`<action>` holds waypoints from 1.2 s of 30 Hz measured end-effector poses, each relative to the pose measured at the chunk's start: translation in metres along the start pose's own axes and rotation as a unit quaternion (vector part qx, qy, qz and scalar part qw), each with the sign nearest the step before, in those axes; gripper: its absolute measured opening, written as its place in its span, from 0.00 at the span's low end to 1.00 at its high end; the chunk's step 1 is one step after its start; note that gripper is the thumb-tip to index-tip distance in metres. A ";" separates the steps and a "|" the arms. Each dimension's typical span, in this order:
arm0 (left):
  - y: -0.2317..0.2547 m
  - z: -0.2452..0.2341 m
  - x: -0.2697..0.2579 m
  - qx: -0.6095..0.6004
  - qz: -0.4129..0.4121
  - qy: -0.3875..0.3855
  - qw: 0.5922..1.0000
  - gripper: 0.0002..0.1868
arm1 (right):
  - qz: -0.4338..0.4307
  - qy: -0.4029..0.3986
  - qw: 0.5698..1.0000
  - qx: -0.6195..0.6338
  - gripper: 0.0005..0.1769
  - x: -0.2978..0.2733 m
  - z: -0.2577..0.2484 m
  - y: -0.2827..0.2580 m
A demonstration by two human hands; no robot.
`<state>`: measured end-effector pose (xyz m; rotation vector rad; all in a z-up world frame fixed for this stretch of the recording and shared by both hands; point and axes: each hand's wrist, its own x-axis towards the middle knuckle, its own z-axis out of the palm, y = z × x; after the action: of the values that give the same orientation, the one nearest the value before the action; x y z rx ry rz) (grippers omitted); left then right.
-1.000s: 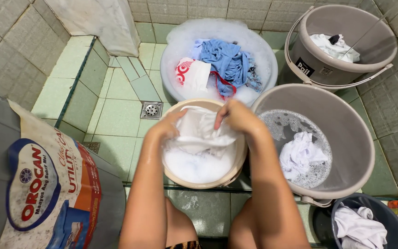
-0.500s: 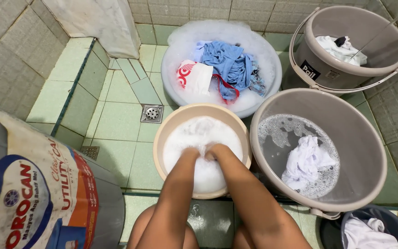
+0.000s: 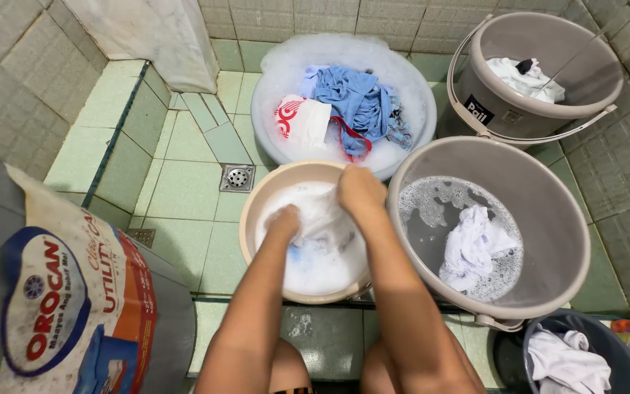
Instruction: The person washes white and dark clothing by hand in several buckets of soapy water, scrubbing and wringing out the items.
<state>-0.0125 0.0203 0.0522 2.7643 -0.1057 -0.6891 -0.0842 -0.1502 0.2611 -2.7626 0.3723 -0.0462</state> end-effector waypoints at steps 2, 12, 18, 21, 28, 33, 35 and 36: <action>0.000 -0.036 -0.023 -0.039 0.033 0.032 0.998 0.23 | 0.002 0.013 0.996 0.084 0.13 -0.012 -0.047 0.003; 0.059 -0.259 -0.258 -0.371 0.223 0.204 0.878 0.36 | -0.272 0.120 0.852 0.432 0.32 -0.098 -0.194 -0.010; 0.087 -0.314 -0.310 -0.417 0.414 0.236 0.774 0.36 | -0.334 0.192 0.830 0.402 0.45 -0.129 -0.220 -0.019; 0.078 -0.303 -0.297 -0.286 0.396 0.293 0.822 0.38 | -0.294 0.096 0.867 0.390 0.46 -0.122 -0.210 -0.012; 0.015 -0.159 -0.158 -0.072 0.059 0.032 0.995 0.62 | -0.016 -0.235 0.951 0.200 0.37 -0.036 -0.083 0.000; 0.000 -0.028 -0.046 0.073 0.023 -0.154 0.985 0.61 | -0.043 -0.320 0.946 0.033 0.34 -0.006 0.073 -0.004; 0.008 0.002 -0.016 0.100 0.025 -0.192 0.976 0.60 | -0.042 -0.338 0.940 0.000 0.33 0.002 0.128 0.000; 0.011 0.013 -0.004 0.106 0.023 -0.205 0.973 0.60 | -0.036 -0.355 0.934 -0.013 0.32 0.007 0.150 0.005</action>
<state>-0.0220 0.0068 0.0465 2.7589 -0.3462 -1.2942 -0.0669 -0.1062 0.1185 -2.5869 0.0726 0.9134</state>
